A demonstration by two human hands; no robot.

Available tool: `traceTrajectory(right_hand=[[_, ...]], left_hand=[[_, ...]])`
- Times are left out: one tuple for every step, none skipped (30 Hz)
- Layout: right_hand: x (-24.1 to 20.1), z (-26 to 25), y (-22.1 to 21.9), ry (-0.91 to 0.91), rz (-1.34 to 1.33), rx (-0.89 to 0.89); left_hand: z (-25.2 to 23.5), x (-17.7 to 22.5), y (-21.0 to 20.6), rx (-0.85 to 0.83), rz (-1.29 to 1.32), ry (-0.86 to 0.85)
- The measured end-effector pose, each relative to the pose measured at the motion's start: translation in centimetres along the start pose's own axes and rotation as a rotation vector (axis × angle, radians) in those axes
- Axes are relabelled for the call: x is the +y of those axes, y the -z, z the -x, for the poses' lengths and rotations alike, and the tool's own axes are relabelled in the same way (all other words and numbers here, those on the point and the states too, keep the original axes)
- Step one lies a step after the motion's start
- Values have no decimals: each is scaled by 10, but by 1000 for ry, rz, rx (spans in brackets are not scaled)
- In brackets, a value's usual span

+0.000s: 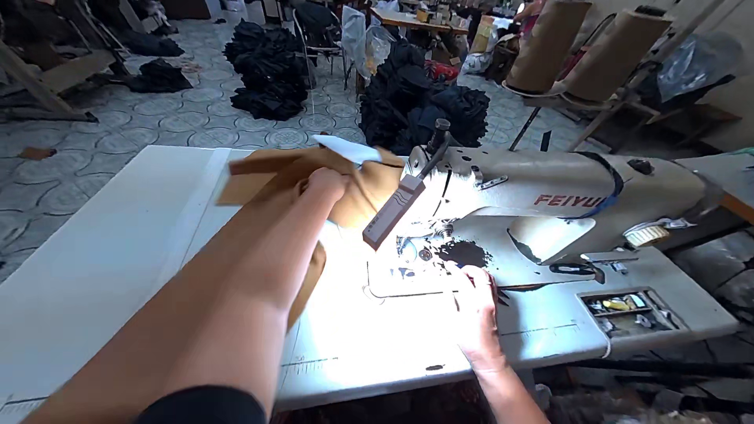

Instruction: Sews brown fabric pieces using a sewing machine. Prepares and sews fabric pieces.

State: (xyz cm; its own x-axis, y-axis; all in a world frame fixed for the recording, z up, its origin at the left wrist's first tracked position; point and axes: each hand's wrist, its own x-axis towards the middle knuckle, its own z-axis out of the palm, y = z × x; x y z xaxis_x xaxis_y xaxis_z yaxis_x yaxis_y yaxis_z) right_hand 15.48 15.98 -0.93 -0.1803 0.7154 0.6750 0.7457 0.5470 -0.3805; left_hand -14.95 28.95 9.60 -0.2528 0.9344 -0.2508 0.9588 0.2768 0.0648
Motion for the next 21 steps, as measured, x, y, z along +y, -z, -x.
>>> traceTrajectory(right_hand=[[0,1,0,-9,-13,6],[0,0,-1,-13,-24,16],[0,0,0,-15,-32,21],[-1,0,1,-19,-38,20],[-2,-1,2,-22,-43,20],[-3,-1,2,-27,-52,18],[-3,-1,3,-35,-65,13],[-3,0,3,-48,-83,8],[-3,0,3,-67,-103,-2],[-4,0,4,-89,-123,-14],[-5,1,5,-110,-139,-24],[-7,1,6,-125,-147,-27],[-8,0,8,-133,-153,-26],[-9,-1,11,-133,-168,-13],[-10,-2,13,-132,-195,14],[-10,-3,13,-128,-241,61],[-8,-5,12,-118,-300,138],[-6,-6,12,-107,-360,228],[-5,-4,17,-108,-421,288],[-5,0,27,-111,-470,308],[-2,6,42,-110,-490,293]], left_hand=[[-4,8,9,-12,36,-119],[-3,16,19,-40,151,-234],[-6,20,25,-57,266,-339],[-15,21,20,-5,354,-426],[-21,20,14,59,402,-491],[-20,18,10,101,401,-519],[-9,13,7,118,367,-510],[8,7,4,135,317,-496],[28,-3,-2,171,287,-516],[43,-17,-13,214,258,-558],[56,-33,-27,246,253,-608],[77,-40,-37,271,265,-671],[105,-32,-40,260,278,-705],[131,-16,-41,215,287,-717],[151,6,-46,160,331,-696],[162,28,-55,141,366,-725],[164,49,-71,154,434,-832],[157,70,-88,226,458,-969],[147,90,-99,275,421,-1080],[140,108,-107,276,375,-1141],[136,122,-111,241,319,-1154]])
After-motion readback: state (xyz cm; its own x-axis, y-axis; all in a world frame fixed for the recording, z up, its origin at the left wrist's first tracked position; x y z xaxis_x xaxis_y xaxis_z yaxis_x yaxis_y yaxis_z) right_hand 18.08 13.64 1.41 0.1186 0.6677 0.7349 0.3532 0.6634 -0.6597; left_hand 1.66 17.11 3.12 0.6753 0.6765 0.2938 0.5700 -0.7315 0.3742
